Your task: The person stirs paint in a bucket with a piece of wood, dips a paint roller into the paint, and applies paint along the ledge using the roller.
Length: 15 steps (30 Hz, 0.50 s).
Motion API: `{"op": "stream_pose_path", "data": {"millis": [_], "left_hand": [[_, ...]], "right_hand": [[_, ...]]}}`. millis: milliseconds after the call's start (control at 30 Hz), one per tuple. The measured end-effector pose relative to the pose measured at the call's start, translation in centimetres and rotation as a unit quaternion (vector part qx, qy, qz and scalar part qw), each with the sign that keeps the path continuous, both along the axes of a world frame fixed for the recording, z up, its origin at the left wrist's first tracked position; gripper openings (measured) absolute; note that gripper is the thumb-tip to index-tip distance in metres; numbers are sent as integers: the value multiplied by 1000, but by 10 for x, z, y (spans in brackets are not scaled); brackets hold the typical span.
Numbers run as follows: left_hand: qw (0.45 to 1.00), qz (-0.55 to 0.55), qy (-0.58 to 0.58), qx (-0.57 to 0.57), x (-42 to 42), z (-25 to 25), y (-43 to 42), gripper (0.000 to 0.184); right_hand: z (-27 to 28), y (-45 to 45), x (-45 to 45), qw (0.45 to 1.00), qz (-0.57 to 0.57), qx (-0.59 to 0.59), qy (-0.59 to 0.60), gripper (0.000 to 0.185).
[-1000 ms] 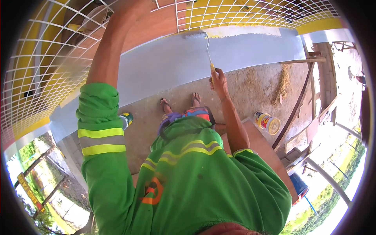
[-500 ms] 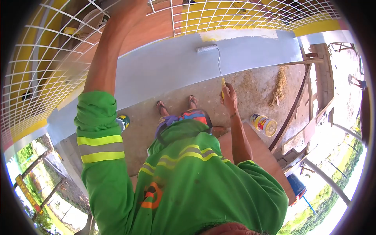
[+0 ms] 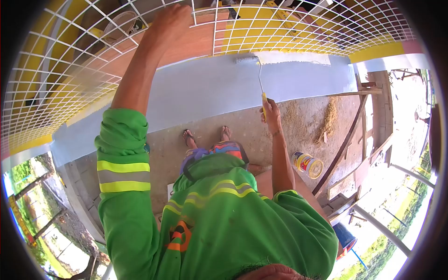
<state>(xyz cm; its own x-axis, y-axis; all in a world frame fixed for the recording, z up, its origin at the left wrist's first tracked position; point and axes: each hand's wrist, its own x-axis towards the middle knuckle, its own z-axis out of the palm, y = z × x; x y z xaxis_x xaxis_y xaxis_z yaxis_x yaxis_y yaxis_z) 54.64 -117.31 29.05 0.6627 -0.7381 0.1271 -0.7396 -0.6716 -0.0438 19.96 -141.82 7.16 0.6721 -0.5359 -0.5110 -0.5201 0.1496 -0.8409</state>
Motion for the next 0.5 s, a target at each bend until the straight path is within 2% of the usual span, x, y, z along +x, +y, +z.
{"op": "stream_pose_path", "data": {"millis": [67, 133, 233, 267, 367, 433, 500], "left_hand": [[1000, -1, 13, 27, -7, 4, -5, 26], [995, 17, 39, 86, -26, 31, -13, 26], [997, -23, -37, -61, -15, 1, -4, 16], [998, -26, -38, -52, -13, 1, -4, 16], [1000, -7, -9, -6, -17, 12, -6, 17], [997, 42, 51, 47, -27, 31, -14, 23], [997, 38, 47, 46, -27, 31, -14, 25]], "right_hand": [[-3, -4, 7, 1000, -1, -2, -14, 39], [-3, -5, 13, 1000, -1, -2, -25, 39], [-13, 3, -23, 1000, -8, -4, 7, 37], [-15, 4, -38, 999, 8, -34, 20, 36], [-32, 2, -75, 998, 3, -34, -47, 35], [-26, 3, -94, 997, -7, -44, -60, 34], [-11, 5, -96, 997, -10, -48, -61, 34]]}}
